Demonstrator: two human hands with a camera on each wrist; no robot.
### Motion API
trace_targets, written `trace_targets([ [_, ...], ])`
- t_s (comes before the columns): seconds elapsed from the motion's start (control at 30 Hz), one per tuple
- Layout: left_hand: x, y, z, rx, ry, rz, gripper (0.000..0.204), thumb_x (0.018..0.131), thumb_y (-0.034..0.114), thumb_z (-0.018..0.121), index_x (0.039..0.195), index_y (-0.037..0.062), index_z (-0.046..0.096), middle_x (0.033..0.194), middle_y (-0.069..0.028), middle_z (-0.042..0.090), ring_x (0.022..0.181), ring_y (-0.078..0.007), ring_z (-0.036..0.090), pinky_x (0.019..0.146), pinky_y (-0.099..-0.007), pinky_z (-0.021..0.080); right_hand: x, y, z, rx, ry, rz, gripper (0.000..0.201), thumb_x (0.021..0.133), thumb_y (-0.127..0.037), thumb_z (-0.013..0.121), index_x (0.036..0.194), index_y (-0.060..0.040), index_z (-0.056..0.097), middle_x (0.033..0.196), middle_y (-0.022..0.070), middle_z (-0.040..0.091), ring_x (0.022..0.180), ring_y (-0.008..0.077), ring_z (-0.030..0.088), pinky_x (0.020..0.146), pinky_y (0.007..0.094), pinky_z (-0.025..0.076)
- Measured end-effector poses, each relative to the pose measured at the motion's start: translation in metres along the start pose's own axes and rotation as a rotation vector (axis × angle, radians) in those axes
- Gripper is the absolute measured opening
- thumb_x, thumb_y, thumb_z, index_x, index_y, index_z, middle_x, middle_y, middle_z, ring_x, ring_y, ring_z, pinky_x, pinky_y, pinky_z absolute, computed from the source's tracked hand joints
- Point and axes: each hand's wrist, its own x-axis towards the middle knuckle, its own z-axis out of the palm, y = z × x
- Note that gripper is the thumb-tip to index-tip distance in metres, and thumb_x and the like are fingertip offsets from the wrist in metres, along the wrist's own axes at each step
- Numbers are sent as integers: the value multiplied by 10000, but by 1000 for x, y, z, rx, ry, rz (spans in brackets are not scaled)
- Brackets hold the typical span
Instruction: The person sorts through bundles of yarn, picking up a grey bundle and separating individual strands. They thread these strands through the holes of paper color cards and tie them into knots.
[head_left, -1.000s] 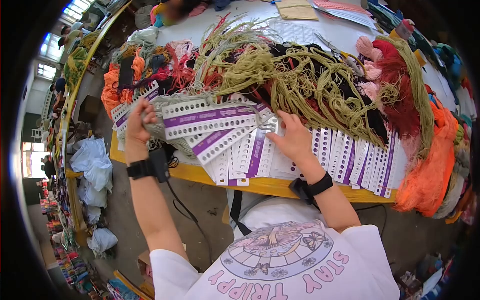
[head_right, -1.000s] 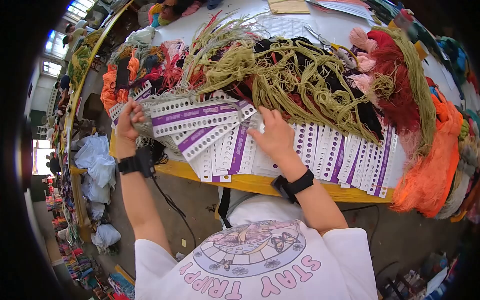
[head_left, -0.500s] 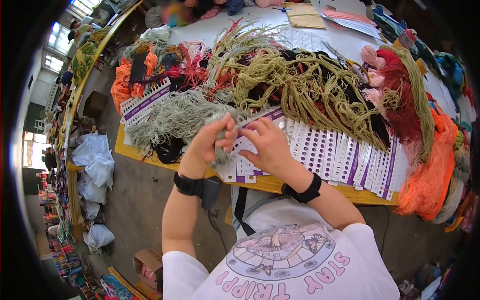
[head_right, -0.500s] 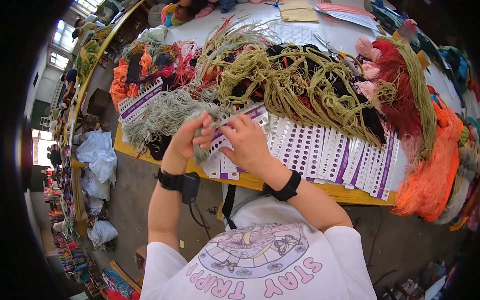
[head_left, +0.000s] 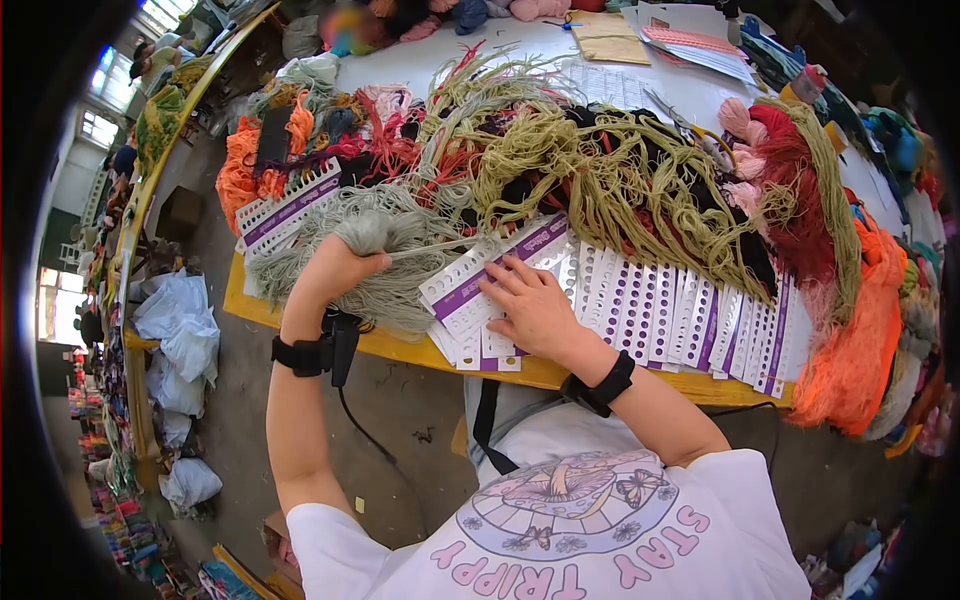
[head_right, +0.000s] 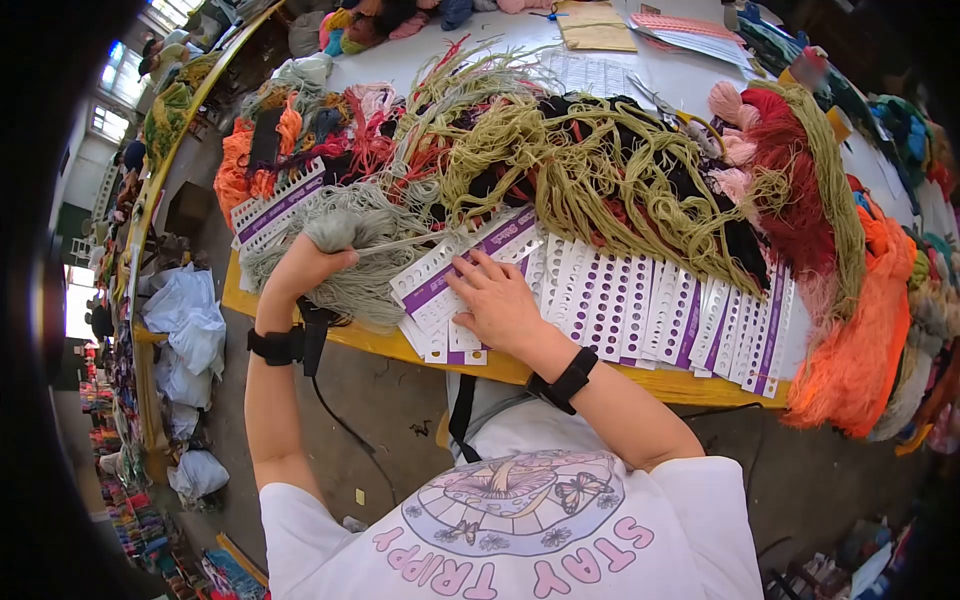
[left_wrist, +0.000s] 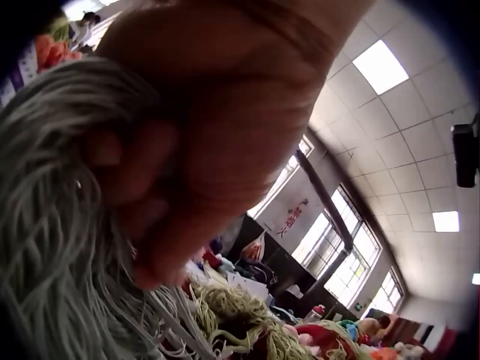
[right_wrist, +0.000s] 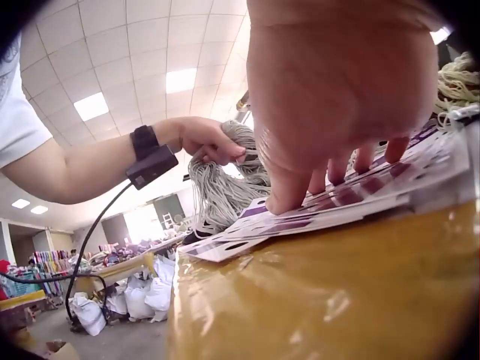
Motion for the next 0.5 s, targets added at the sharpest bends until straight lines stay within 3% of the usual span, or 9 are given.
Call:
trace_targets([
  [0.03, 5, -13, 3, 52, 54, 124, 291, 702, 202, 685, 921, 26, 607, 765, 19, 566, 533, -66, 453, 517, -199, 369, 0, -1, -1, 3, -12, 2, 543, 725, -319, 623, 1205, -119, 468, 1314, 57, 377, 1234, 245, 298, 960, 386, 280],
  [0.07, -2, 24, -5, -59, -1, -208, 230, 759, 189, 627, 929, 39, 592, 697, 24, 523, 492, -53, 416, 530, -205, 360, 0, -1, -3, 6, -22, 5, 545, 729, -318, 619, 1212, -121, 461, 1320, 56, 371, 1239, 246, 293, 967, 387, 275],
  [0.17, 16, -26, -32, -1247, -120, -195, 146, 827, 153, 527, 929, 54, 560, 609, 41, 434, 445, -42, 353, 509, -209, 340, 1, -2, -3, 14, -26, 6, 559, 725, -328, 620, 1215, -114, 456, 1324, 57, 366, 1245, 238, 286, 982, 380, 258],
  [0.2, 19, -33, -32, -1484, -49, -98, 129, 879, 134, 425, 926, 69, 527, 559, 52, 339, 416, -38, 293, 487, -215, 325, 0, -2, -3, 16, -27, 4, 565, 721, -333, 622, 1213, -110, 457, 1323, 57, 368, 1245, 234, 286, 987, 376, 252],
  [0.3, 23, -39, -54, -1730, -119, 99, 152, 901, 161, 396, 900, 66, 514, 551, 51, 326, 424, -32, 293, 486, -211, 330, 1, -2, -4, 17, -41, 13, 562, 725, -328, 619, 1215, -108, 455, 1326, 60, 362, 1250, 237, 279, 996, 379, 247],
  [0.37, 31, -54, -94, -1583, 24, 172, 214, 919, 180, 362, 942, 50, 530, 549, 37, 337, 412, -52, 295, 505, -215, 353, 1, -2, -2, 19, -43, 18, 565, 726, -327, 617, 1219, -107, 451, 1329, 61, 359, 1253, 238, 275, 1002, 383, 243],
  [0.43, 40, -61, -142, -1357, 631, -74, 238, 898, 210, 425, 1004, 39, 550, 593, 21, 447, 406, -71, 337, 502, -220, 379, 1, -3, -1, 22, -53, 15, 566, 724, -324, 620, 1218, -106, 452, 1334, 62, 351, 1258, 245, 264, 1005, 389, 240],
  [0.5, 42, -74, -179, -706, 934, -166, 267, 834, 269, 533, 961, 47, 609, 646, -2, 540, 429, -86, 392, 477, -228, 382, 1, -3, -4, 22, -62, 15, 565, 719, -320, 627, 1214, -106, 457, 1341, 65, 338, 1265, 257, 247, 1007, 399, 240],
])
